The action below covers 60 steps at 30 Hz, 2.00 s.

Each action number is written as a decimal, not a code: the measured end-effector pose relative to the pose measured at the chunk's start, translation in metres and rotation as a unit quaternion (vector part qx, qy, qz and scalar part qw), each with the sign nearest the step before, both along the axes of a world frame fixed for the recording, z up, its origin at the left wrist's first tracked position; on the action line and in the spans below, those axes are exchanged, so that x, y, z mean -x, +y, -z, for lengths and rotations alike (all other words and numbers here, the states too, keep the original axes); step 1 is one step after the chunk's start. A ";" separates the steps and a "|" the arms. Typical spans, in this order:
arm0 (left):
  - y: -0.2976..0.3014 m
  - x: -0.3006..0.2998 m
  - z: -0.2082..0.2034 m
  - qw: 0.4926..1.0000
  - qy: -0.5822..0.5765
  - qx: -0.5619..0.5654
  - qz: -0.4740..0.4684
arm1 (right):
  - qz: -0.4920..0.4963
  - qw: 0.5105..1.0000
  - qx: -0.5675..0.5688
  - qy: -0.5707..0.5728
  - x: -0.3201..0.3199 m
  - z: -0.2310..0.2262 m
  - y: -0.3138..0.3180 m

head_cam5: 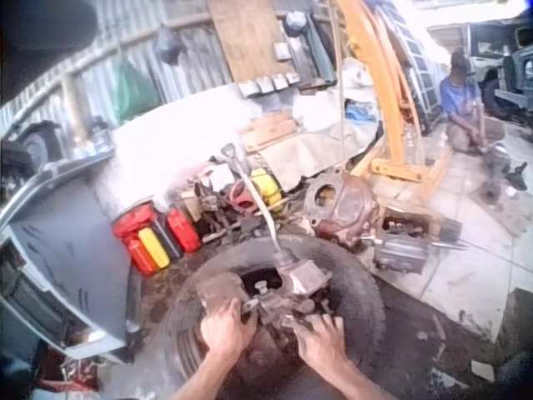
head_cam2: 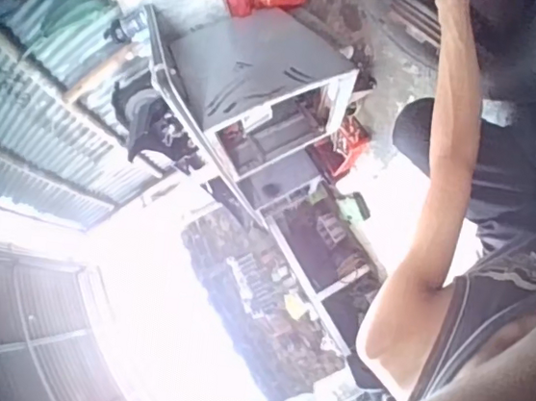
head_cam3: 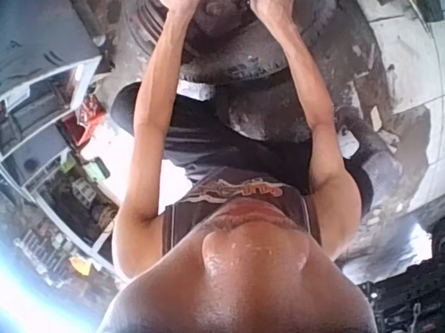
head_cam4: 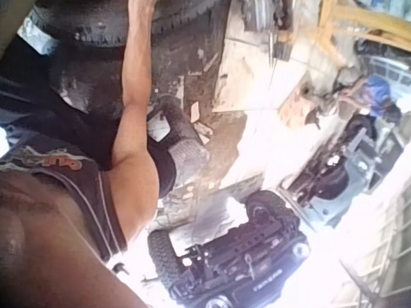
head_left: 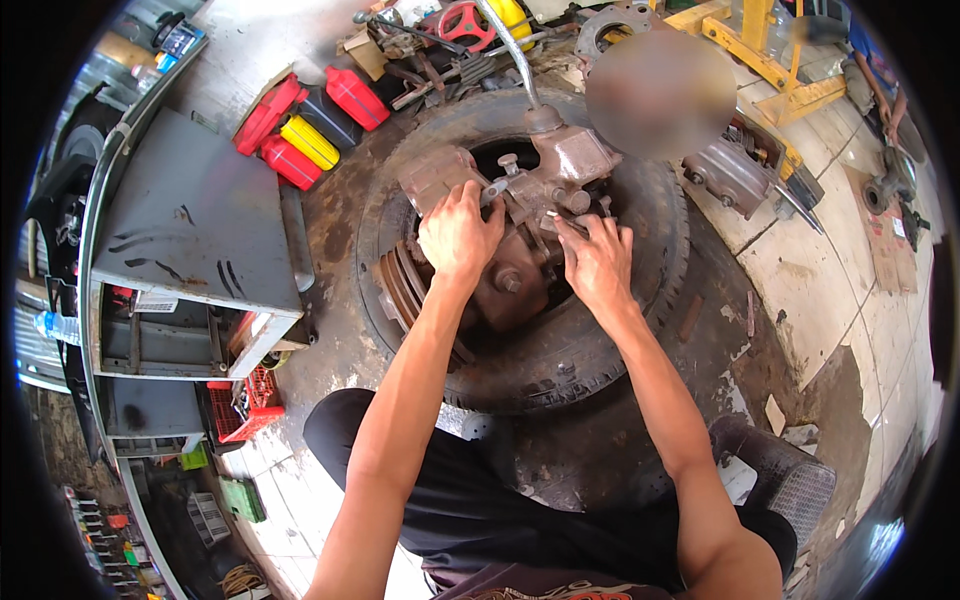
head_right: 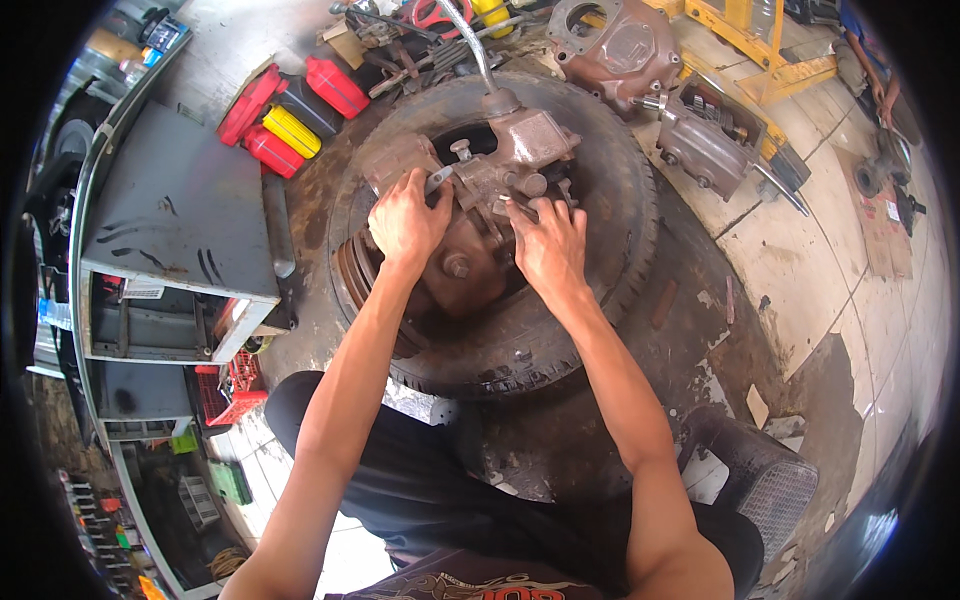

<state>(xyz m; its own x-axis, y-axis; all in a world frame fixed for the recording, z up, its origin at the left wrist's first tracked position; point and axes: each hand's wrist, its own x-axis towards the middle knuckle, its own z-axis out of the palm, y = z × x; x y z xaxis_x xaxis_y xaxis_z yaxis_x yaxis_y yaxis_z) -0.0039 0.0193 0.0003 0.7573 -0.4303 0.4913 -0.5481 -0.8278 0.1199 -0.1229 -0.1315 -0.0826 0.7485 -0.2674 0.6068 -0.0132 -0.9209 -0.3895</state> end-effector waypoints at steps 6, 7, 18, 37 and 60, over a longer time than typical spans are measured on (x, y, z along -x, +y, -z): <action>0.001 0.001 0.001 1.000 -0.008 -0.006 -0.003 | -0.030 0.995 -0.063 -0.065 -0.023 0.007 -0.026; 0.000 0.001 0.001 1.000 -0.008 -0.007 -0.003 | -0.018 0.996 -0.073 -0.050 -0.024 0.008 -0.026; 0.002 0.001 -0.001 1.000 0.007 -0.012 -0.008 | 0.000 0.995 -0.078 -0.067 -0.024 0.008 -0.011; 0.001 0.001 -0.001 1.000 0.008 -0.007 -0.006 | 0.069 0.994 -0.054 -0.072 -0.032 0.007 -0.004; 0.006 0.000 0.003 1.000 -0.001 0.000 0.001 | 0.046 0.994 -0.007 -0.102 -0.028 0.000 -0.007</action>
<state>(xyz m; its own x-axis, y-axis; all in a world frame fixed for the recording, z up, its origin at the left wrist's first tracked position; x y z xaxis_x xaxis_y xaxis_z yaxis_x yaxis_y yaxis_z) -0.0043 0.0252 -0.0025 0.7554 -0.4318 0.4929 -0.5499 -0.8268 0.1183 -0.0947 -0.1385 -0.0825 0.5821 -0.3389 0.7391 -0.0161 -0.9137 -0.4062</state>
